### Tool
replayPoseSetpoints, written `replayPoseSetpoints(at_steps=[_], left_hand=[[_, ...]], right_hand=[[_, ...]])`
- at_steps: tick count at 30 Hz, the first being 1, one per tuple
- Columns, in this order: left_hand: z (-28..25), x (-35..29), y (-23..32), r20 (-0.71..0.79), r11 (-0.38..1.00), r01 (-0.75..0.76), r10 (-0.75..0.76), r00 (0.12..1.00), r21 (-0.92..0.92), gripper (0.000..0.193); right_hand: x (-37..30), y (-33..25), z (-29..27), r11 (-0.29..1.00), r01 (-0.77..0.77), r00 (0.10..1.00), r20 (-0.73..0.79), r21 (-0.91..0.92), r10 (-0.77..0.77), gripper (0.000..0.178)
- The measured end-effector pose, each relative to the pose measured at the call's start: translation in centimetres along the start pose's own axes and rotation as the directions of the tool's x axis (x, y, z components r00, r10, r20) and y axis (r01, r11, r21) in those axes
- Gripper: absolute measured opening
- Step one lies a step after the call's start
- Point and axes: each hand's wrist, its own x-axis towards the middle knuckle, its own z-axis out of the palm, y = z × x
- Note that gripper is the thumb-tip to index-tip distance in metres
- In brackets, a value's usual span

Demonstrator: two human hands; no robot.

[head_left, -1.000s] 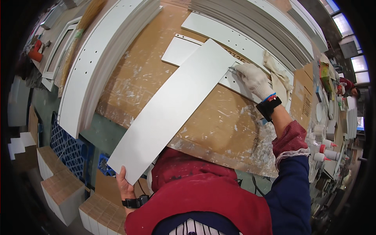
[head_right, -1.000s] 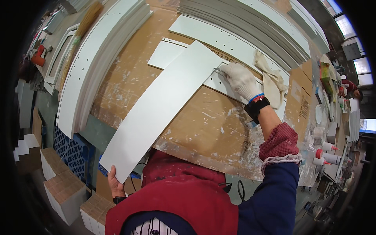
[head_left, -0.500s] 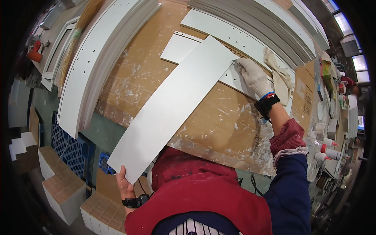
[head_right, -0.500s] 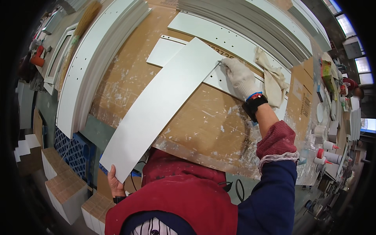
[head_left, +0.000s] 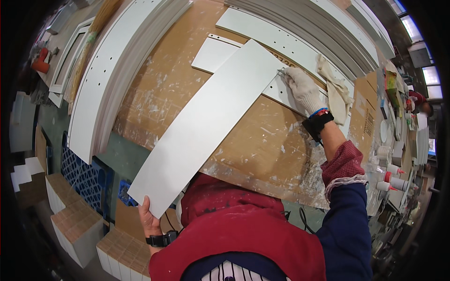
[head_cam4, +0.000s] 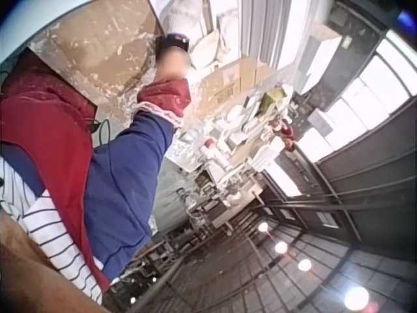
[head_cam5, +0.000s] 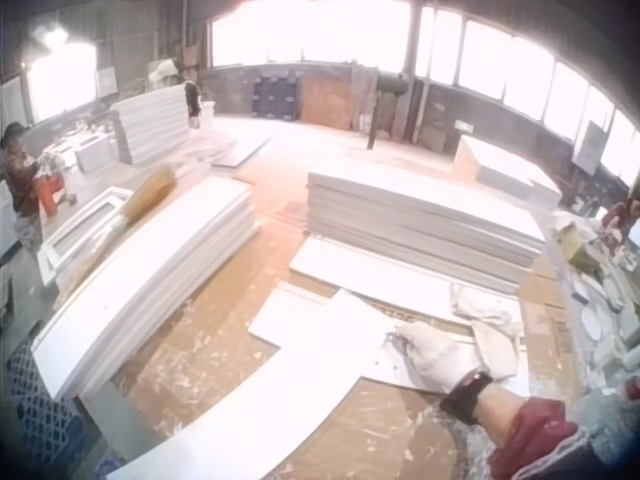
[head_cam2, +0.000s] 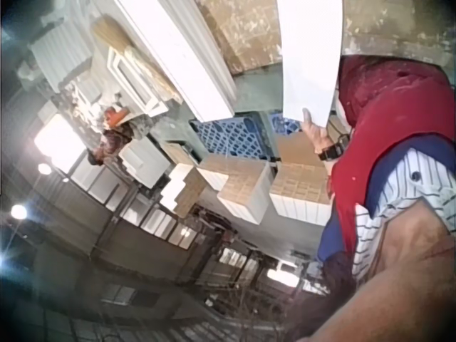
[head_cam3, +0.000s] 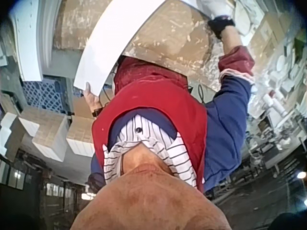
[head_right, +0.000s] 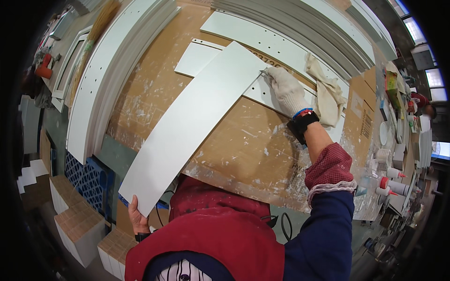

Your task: The person sands the edges and surfaces of white rectangular wooden panels using a sanding block. They repeatedly flip the panels and wipe them with a cloth while working at a table in a workshop.

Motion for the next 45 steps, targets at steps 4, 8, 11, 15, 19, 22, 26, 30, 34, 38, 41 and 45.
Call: replayPoseSetpoints(at_steps=[4,8,11,15,19,22,26,30,34,38,41,45], left_hand=[[0.2,-0.2,0.1,0.012,1.0,-0.017,0.016,1.0,0.009,0.038],[0.2,-0.1,0.1,0.018,1.0,0.002,-0.002,1.0,-0.013,0.038],[-0.1,0.0,0.0,0.013,1.0,0.013,-0.013,1.0,-0.019,0.038],[0.1,-0.1,0.2,0.007,1.0,-0.004,0.004,1.0,-0.001,0.039],[0.4,-0.1,0.2,0.04,1.0,0.011,-0.011,0.999,-0.008,0.04],[0.3,0.0,0.1,0.014,1.0,-0.002,0.002,1.0,0.021,0.041],[0.2,0.0,0.2,0.018,0.999,0.004,-0.005,1.0,0.036,0.045],[0.3,-0.2,0.1,-0.004,0.999,0.0,0.0,1.0,0.037,0.052],[0.4,0.0,-0.2,-0.023,1.0,-0.01,0.011,1.0,0.023,0.052],[0.5,-0.4,0.1,-0.021,1.0,-0.004,0.005,1.0,0.03,0.047],[0.6,-0.4,0.1,-0.008,0.999,-0.019,0.02,1.0,0.038,0.04],[1.0,-0.3,0.0,0.0,0.997,-0.043,0.043,0.999,0.057,0.043]], right_hand=[[0.0,-0.9,-0.9,0.995,0.028,0.994,0.107,-0.099,-0.017,0.017],[0.0,-0.3,-0.7,0.999,-0.029,0.997,0.07,0.014,0.028,0.018],[0.1,-0.1,-0.4,0.999,-0.05,0.997,0.058,-0.014,0.05,0.019],[-0.3,-3.8,-1.3,0.995,0.09,0.983,0.157,0.04,-0.095,0.016],[-1.7,-5.3,-0.3,0.972,0.059,0.994,0.075,0.23,-0.078,0.014],[-1.9,-7.4,1.3,0.953,0.304,0.952,-0.028,-0.004,-0.304,0.008],[-0.6,-7.3,1.8,0.95,0.261,0.955,-0.102,-0.169,-0.28,0.007],[1.7,-3.4,0.7,0.963,0.042,0.98,-0.176,-0.267,-0.092,0.013],[4.1,-1.2,-1.2,0.912,-0.269,0.963,-0.098,-0.31,0.251,0.021],[2.2,-7.2,0.3,0.951,0.236,0.968,-0.043,-0.202,-0.249,0.016],[1.8,-9.2,1.9,0.937,0.207,0.978,0.092,-0.28,-0.189,0.017],[4.5,-3.2,-0.2,0.948,-0.084,0.992,-0.111,-0.306,0.052,0.02]])
